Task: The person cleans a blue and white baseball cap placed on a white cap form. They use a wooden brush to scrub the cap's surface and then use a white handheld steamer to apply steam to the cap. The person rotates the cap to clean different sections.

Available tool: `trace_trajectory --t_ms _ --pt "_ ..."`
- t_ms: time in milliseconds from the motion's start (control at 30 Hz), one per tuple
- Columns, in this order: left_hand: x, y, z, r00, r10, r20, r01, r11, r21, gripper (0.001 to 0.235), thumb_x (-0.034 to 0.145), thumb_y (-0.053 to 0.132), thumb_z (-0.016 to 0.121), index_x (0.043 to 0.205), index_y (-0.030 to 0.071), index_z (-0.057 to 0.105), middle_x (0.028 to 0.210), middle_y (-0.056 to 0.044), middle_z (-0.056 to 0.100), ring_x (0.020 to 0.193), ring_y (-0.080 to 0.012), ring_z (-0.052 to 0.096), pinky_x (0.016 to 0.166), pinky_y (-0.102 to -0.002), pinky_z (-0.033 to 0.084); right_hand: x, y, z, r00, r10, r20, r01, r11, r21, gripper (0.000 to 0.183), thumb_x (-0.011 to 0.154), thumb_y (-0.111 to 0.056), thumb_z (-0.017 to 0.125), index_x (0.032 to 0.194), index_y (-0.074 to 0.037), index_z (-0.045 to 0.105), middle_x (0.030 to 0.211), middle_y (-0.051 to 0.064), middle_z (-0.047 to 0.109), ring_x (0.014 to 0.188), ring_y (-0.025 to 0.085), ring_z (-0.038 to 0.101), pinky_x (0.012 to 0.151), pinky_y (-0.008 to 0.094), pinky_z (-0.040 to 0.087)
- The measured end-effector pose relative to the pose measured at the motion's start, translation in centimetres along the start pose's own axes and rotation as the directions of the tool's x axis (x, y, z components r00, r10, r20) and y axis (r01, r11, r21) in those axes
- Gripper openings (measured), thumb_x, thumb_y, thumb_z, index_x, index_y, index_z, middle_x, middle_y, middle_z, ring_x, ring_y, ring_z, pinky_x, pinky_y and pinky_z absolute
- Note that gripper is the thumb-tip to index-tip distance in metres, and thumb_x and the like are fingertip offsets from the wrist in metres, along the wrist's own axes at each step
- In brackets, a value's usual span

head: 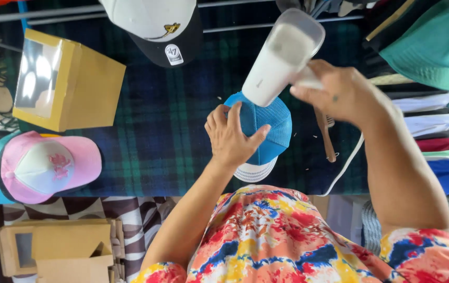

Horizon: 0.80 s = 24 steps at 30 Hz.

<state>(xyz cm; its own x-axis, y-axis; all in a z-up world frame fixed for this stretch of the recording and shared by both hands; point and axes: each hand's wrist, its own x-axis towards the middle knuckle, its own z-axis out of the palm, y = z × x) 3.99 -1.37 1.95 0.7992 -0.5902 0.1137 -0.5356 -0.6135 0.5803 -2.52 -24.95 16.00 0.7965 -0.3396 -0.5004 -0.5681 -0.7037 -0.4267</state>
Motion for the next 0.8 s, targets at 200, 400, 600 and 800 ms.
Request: trace_trajectory --t_ms 200,400,600,800 --pt "6.7 -2.3 -0.1 0.891 0.079 0.446 0.067 0.951 -0.303 0.055 0.1 0.051 0.046 0.142 0.018 0.058 0.145 -0.018 0.05 0.132 -0.0396 0.05 0.103 -0.052 0.045 2.5 2.4 -2.0 0.872 0.401 0.281 -0.478 0.823 0.308 0.039 0.108 -0.043 0.053 0.123 -0.008 0.058 0.09 0.015 0.06 0.067 0.03 0.058 0.061 0.044 0.046" --pt "11.4 -3.1 1.1 0.651 -0.082 0.755 0.353 0.912 -0.206 0.046 0.088 0.07 0.055 0.121 0.044 0.074 0.125 0.006 0.074 0.123 -0.0221 0.066 0.109 -0.036 0.049 4.1 19.5 13.0 0.946 0.196 0.258 -0.321 0.458 0.829 0.041 0.099 -0.044 0.065 0.115 -0.007 0.059 0.067 0.017 0.056 0.036 0.029 0.054 0.026 0.045 0.046" --pt "12.8 -3.0 3.6 0.608 -0.032 0.793 0.402 0.874 -0.273 0.046 0.085 0.063 0.064 0.114 0.03 0.079 0.117 -0.005 0.077 0.119 -0.0289 0.069 0.106 -0.038 0.051 -4.2 19.5 21.1 0.93 0.316 0.189 -0.243 0.14 0.96 0.039 0.102 -0.03 0.06 0.128 -0.003 0.05 0.073 0.023 0.048 0.039 0.033 0.052 0.029 0.051 0.045" --pt "14.1 -2.2 4.2 0.49 -0.114 0.864 0.376 0.922 -0.092 0.048 0.086 0.064 0.061 0.119 0.033 0.077 0.123 -0.001 0.076 0.118 -0.0245 0.069 0.107 -0.037 0.051 -9.1 16.0 20.7 0.944 0.194 -0.268 0.174 0.398 0.901 0.035 0.1 -0.018 0.055 0.128 0.004 0.057 0.046 0.022 0.056 0.032 0.032 0.06 0.03 0.038 0.049"
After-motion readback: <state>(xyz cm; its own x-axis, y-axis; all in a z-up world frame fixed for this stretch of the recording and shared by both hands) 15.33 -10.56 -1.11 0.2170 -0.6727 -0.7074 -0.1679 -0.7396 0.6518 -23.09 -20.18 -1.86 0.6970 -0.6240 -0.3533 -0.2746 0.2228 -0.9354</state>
